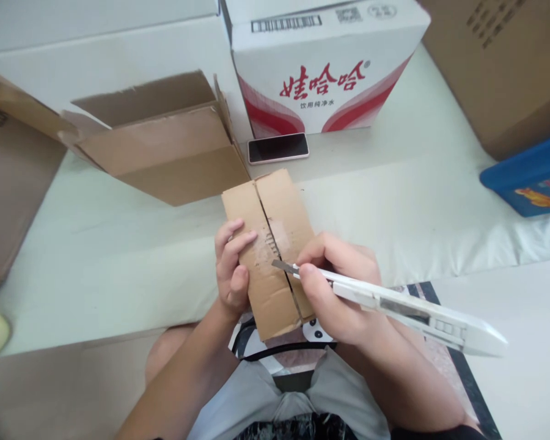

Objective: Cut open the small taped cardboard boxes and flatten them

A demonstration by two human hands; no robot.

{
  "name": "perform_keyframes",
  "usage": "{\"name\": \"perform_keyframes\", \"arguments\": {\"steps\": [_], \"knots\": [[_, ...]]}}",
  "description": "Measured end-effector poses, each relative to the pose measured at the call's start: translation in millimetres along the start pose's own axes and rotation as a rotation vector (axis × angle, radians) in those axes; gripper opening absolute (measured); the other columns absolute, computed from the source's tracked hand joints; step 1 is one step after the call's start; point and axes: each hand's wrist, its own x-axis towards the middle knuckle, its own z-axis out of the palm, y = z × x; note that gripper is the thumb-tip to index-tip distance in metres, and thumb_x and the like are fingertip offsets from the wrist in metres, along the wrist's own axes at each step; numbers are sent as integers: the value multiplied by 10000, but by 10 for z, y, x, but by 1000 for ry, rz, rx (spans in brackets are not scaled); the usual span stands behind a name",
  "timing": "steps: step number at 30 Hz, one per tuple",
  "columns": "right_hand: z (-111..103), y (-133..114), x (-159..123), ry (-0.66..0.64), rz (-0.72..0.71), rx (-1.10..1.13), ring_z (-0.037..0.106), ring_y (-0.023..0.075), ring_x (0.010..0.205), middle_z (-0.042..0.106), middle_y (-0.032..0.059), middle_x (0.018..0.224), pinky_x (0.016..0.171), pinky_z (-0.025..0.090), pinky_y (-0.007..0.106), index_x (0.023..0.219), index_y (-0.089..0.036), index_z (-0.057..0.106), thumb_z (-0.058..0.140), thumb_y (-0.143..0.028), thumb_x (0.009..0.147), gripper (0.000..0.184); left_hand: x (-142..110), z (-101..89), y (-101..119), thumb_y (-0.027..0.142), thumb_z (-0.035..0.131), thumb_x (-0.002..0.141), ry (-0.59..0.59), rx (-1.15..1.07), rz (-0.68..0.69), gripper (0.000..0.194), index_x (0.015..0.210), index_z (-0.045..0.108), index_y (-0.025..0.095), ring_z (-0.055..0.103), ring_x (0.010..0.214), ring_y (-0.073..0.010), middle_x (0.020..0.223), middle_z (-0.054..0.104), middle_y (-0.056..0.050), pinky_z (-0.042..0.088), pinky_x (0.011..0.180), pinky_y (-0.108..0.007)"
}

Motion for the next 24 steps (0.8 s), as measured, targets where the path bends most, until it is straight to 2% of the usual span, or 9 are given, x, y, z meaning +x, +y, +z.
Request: {"name": "perform_keyframes", "arguments": {"steps": [9,24], "knots": [[-9,6,-10,11,38,-2,428,102,466,535,-50,557,441,292,264,746,-224,647,632,-272,949,209,-6,14,-3,443,349,1094,10,8,1,442,1376,637,260,614,1362,-273,1411,639,-108,428,1277,-530],[-2,-83,48,-4,1,-31,454,98,473,541,-58,558,462,305,256,732,-229,615,609,-217,927,195,-27,-1,-15,449,352,1083,1,26,-24,444,1358,647,261,594,1393,-299,1437,640,-115,451,1244,-552]]}}
